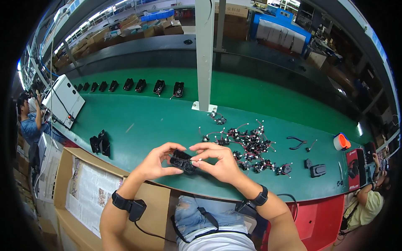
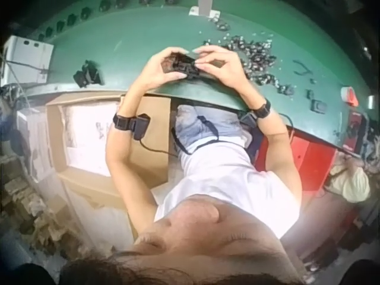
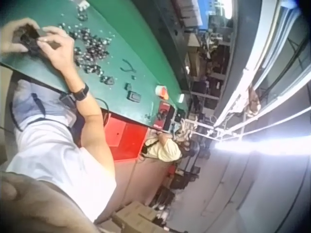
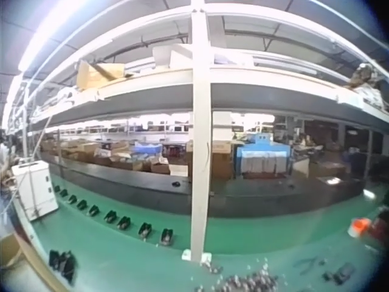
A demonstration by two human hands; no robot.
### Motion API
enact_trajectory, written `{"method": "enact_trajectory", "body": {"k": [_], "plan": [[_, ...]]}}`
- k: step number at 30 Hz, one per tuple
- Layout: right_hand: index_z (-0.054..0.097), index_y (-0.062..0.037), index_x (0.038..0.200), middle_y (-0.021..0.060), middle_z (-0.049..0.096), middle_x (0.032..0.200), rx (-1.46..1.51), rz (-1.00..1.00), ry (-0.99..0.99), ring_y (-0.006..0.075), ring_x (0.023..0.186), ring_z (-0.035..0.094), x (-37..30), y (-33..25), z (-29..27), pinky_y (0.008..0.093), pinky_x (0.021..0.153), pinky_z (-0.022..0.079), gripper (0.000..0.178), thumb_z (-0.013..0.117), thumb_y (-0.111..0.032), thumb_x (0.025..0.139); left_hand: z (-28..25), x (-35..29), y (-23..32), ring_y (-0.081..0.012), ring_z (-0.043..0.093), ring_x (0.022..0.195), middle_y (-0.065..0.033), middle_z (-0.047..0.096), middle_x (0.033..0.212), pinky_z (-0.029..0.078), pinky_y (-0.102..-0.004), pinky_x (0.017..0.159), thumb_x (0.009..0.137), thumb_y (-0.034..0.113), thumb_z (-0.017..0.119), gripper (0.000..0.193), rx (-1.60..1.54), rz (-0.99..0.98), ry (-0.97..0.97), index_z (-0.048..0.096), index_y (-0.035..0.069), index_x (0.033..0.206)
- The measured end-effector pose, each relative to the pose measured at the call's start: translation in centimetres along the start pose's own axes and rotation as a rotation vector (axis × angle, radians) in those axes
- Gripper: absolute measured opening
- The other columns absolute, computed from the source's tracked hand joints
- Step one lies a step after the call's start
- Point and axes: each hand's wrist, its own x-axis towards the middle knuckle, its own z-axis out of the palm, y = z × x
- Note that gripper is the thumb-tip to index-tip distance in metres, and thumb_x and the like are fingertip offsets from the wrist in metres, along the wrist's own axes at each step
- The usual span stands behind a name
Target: Assembling the internal components of a computer mouse and placing them into a shipping box.
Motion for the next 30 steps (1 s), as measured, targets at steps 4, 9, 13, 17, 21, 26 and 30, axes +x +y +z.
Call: {"method": "enact_trajectory", "body": {"k": [4, 9, 13, 17, 21, 26, 30], "plan": [[0.074, -0.0088, 0.088, 0.0106, 0.065, 0.107, -0.094, -0.087, -0.01, 0.0203, 0.093, 0.062, -0.2, -0.9, 0.4, 0.0303, 0.076, 0.051, 0.016, 0.074, -0.005, 0.072, 0.1, -0.1, -0.6, -0.0123, 0.057, 0.099, -0.0035, 0.06, 0.113, 0.046, -0.0258, 0.078, 0.07, 0.008, 0.081, 0.056, -0.318, -0.026, -0.075, 0.055, 0.004, 0.119], [0.074, -0.0104, 0.087, 0.0094, 0.063, 0.107, -0.091, -0.113, 0.013, 0.0186, 0.088, 0.06, -0.6, -1.7, 0.4, 0.0302, 0.071, 0.049, 0.016, 0.074, -0.005, 0.072, -0.5, -0.1, -0.2, -0.015, 0.058, 0.103, -0.0059, 0.061, 0.111, 0.047, -0.0292, 0.089, 0.071, 0.005, 0.08, 0.054, -0.45, -0.042, -0.136, 0.054, 0.001, 0.118], [0.073, -0.0103, 0.086, 0.0078, 0.062, 0.109, -0.157, -0.197, -0.043, 0.0222, 0.093, 0.057, -0.3, -2.1, 0.5, 0.0333, 0.073, 0.05, 0.016, 0.075, -0.006, 0.071, -0.5, -0.5, -0.4, -0.0159, 0.059, 0.104, -0.0074, 0.061, 0.11, 0.046, -0.0304, 0.091, 0.071, 0.005, 0.08, 0.053, -0.511, -0.088, -0.178, 0.055, -0.001, 0.117], [0.072, -0.0095, 0.085, 0.0063, 0.061, 0.11, -0.205, -0.254, -0.064, 0.027, 0.101, 0.056, -0.8, -2.1, 0.9, 0.0355, 0.078, 0.05, 0.015, 0.075, -0.007, 0.071, -0.1, -0.4, -0.4, -0.0161, 0.059, 0.103, -0.0077, 0.062, 0.11, 0.046, -0.0312, 0.093, 0.073, 0.006, 0.079, 0.051, -0.519, -0.112, -0.2, 0.054, -0.001, 0.118], [0.072, -0.0096, 0.088, 0.0079, 0.061, 0.112, -0.148, -0.178, -0.063, 0.0296, 0.108, 0.054, -1.2, -1.2, 1.4, 0.0383, 0.082, 0.05, 0.016, 0.072, -0.006, 0.072, 0.7, -0.4, 0.1, -0.0154, 0.06, 0.101, -0.008, 0.062, 0.109, 0.047, -0.0302, 0.091, 0.078, 0.006, 0.074, 0.046, -0.602, -0.14, -0.162, 0.054, -0.002, 0.119], [0.072, -0.0062, 0.092, 0.0219, 0.043, 0.137, -0.109, -0.153, -0.184, 0.0361, 0.125, 0.045, 0.0, -3.2, -0.2, 0.0455, 0.093, 0.047, 0.021, 0.073, -0.007, 0.072, 0.9, -0.3, 0.6, -0.0143, 0.062, 0.094, -0.009, 0.062, 0.105, 0.051, -0.0266, 0.082, 0.082, 0.008, 0.071, 0.038, -0.662, -0.069, 0.033, 0.056, -0.003, 0.116], [0.071, -0.0035, 0.089, 0.0255, 0.039, 0.141, -0.087, -0.188, -0.158, 0.0385, 0.127, 0.045, -0.9, -2.0, 1.1, 0.0458, 0.091, 0.05, 0.024, 0.08, -0.012, 0.069, 2.6, -0.1, 0.6, -0.0119, 0.063, 0.07, -0.0081, 0.064, 0.091, 0.052, -0.0231, 0.059, 0.086, 0.013, 0.068, 0.027, -0.635, -0.174, 0.091, 0.06, -0.003, 0.107]]}}
